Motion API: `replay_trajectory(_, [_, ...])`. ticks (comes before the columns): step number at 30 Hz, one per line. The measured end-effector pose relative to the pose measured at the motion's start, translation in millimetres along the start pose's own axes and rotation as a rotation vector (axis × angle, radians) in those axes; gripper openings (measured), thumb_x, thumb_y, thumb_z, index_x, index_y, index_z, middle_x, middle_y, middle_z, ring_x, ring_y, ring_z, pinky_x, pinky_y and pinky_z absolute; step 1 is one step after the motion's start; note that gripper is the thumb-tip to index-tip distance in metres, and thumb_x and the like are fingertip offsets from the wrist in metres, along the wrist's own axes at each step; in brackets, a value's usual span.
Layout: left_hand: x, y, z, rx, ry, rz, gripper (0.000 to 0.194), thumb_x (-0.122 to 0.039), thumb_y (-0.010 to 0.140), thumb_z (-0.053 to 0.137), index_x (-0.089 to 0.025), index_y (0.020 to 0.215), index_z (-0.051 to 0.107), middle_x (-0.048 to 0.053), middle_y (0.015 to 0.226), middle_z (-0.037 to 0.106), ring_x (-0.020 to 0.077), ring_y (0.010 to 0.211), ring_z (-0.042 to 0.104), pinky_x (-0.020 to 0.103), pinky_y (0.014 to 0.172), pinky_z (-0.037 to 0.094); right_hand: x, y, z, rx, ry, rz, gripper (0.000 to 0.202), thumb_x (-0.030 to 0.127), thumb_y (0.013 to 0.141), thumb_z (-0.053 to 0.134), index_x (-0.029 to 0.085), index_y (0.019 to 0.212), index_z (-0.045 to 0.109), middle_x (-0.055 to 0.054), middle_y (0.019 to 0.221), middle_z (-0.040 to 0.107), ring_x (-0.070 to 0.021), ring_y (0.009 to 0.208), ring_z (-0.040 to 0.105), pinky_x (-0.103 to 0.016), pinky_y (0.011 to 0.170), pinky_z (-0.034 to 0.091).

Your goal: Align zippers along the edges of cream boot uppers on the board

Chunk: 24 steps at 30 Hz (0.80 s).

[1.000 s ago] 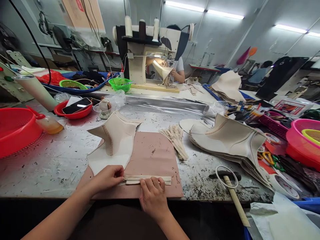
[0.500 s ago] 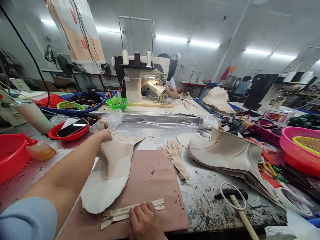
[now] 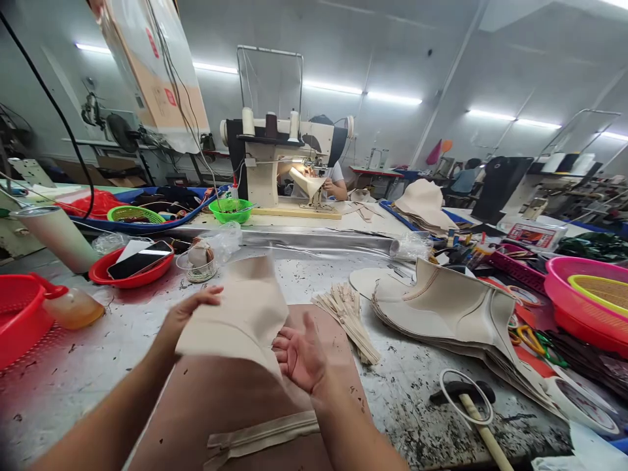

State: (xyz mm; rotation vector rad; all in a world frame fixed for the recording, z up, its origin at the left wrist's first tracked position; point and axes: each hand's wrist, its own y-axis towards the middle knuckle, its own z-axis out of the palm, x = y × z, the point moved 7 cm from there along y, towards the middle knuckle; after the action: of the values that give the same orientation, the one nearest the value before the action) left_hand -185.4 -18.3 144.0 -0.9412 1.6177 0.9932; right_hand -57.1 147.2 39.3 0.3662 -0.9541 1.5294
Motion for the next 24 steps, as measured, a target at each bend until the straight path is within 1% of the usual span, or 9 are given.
replay_trajectory(2, [34,-28,4.2,-0.051,-0.082,-0.145,0.029,-0.037,0.059,0.067,-0.02,0.082,0.063,0.009,0.117,0.06,0.0311,0.118,0.047,0.044,0.096,0.04,5,14,0,-0.036,-0.032,-0.043,0.039,0.043,0.056,0.073,0.017,0.082,0.062,-0.004,0.072,0.066,-0.0173,0.064,0.062,-0.028,0.062,0.049])
replay_trajectory(4, [58,-52,9.5,-0.047,-0.181,-0.269,0.038,-0.05,0.071,0.051,-0.018,0.088,0.061,0.014,0.11,0.063,0.0298,0.105,0.058,0.045,0.085,0.049,1,23,-4,-0.066,-0.064,-0.062,0.034,0.023,0.05,0.078,0.018,0.079,0.062,-0.002,0.073,0.068,-0.0179,0.07,0.063,-0.028,0.07,0.049])
replay_trajectory(6, [75,-71,15.4,0.001,-0.306,-0.435,0.045,-0.055,0.075,0.044,-0.015,0.091,0.06,0.016,0.101,0.066,0.0274,0.091,0.065,0.041,0.073,0.054,-6,29,-7,-0.082,-0.086,-0.06,0.033,0.024,0.053,0.077,0.019,0.082,0.062,-0.003,0.079,0.069,-0.019,0.076,0.064,-0.03,0.075,0.049])
replay_trajectory(9, [92,-85,16.6,0.015,-0.415,-0.622,0.043,-0.041,0.061,0.068,-0.017,0.096,0.058,0.009,0.089,0.07,0.02,0.072,0.067,0.028,0.06,0.054,-11,33,-9,-0.09,-0.103,-0.068,0.034,0.036,0.059,0.075,0.021,0.085,0.06,-0.002,0.088,0.07,-0.0188,0.084,0.064,-0.032,0.081,0.048])
replay_trajectory(11, [98,-82,11.4,-0.019,-0.392,-0.611,0.052,-0.027,0.05,0.076,-0.019,0.097,0.057,0.003,0.074,0.069,0.0158,0.058,0.064,0.024,0.051,0.051,-11,36,-7,-0.078,-0.119,-0.063,0.037,0.041,0.058,0.075,0.019,0.085,0.06,-0.004,0.087,0.069,-0.0201,0.084,0.064,-0.033,0.081,0.048])
replay_trajectory(13, [103,-76,6.8,-0.041,-0.36,-0.556,0.054,-0.025,0.046,0.078,-0.019,0.095,0.058,0.0,0.064,0.068,0.0155,0.052,0.061,0.023,0.048,0.048,-9,41,-4,-0.068,-0.152,-0.046,0.039,0.043,0.056,0.075,0.018,0.082,0.06,-0.005,0.08,0.069,-0.0213,0.077,0.065,-0.035,0.076,0.049])
replay_trajectory(20, [109,-75,3.4,-0.11,-0.342,-0.406,0.04,-0.035,0.052,0.077,-0.02,0.086,0.063,0.0,0.071,0.07,0.0203,0.068,0.064,0.03,0.067,0.052,18,72,-8,-0.149,-0.408,-0.037,0.025,0.038,0.06,0.071,0.019,0.065,0.057,0.002,0.056,0.058,-0.0129,0.052,0.053,-0.028,0.057,0.045])
replay_trajectory(22, [108,-77,7.4,-0.147,-0.349,-0.4,0.038,-0.035,0.052,0.077,-0.018,0.084,0.064,0.0,0.068,0.069,0.0181,0.062,0.062,0.028,0.061,0.051,34,73,-12,-0.201,-0.493,-0.072,0.023,0.038,0.064,0.069,0.018,0.065,0.058,0.0,0.06,0.059,-0.0148,0.057,0.054,-0.03,0.059,0.045])
replay_trajectory(24, [107,-77,13.4,-0.201,-0.379,-0.404,0.038,-0.036,0.049,0.078,-0.018,0.08,0.064,-0.001,0.066,0.067,0.0152,0.057,0.059,0.025,0.055,0.049,51,60,-16,-0.287,-0.544,-0.157,0.022,0.04,0.071,0.062,0.019,0.077,0.06,-0.003,0.075,0.062,-0.0173,0.073,0.056,-0.033,0.07,0.045])
